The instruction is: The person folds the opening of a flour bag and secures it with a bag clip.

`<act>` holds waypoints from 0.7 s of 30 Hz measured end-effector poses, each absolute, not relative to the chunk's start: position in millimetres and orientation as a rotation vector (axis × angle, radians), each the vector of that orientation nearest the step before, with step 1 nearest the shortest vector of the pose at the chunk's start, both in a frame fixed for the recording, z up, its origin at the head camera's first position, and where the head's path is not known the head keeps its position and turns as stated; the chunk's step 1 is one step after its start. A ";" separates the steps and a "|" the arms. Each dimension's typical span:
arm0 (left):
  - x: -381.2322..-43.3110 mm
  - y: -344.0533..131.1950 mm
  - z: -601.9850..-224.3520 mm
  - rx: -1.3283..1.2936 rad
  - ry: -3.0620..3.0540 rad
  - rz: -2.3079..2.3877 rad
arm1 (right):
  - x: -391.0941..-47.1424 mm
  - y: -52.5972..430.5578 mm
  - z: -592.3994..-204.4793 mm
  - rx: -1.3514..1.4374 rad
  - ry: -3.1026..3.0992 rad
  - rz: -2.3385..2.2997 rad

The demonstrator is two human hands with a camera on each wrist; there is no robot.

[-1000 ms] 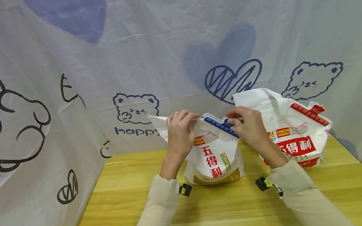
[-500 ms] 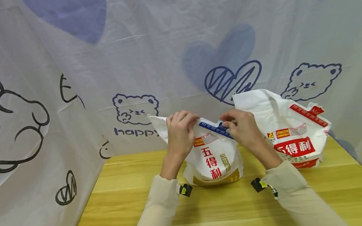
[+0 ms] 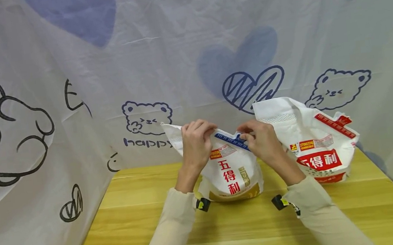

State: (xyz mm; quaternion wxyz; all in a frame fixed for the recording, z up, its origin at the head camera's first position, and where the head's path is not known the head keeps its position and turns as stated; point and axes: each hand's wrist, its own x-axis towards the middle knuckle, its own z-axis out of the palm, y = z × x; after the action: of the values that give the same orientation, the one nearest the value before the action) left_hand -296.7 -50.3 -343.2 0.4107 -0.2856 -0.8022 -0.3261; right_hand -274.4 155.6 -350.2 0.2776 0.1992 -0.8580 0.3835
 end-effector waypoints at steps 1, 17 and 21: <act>-296.9 -50.6 -343.3 -0.715 -2.021 -0.819 | -274.5 155.4 -350.2 0.536 -2.308 1.025; -288.4 -53.9 -342.0 -0.770 -2.079 -0.777 | -269.3 163.6 -359.4 0.590 -2.245 1.071; -285.7 -53.7 -340.7 -0.805 -2.084 -0.767 | -268.7 169.9 -360.8 0.609 -2.207 1.080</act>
State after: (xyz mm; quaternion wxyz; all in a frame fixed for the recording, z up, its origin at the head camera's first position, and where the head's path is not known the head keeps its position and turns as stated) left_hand -285.7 -53.7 -340.7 0.3801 -0.3151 -0.8161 -0.3004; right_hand -268.7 169.9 -360.8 0.3003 0.2294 -0.8317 0.4068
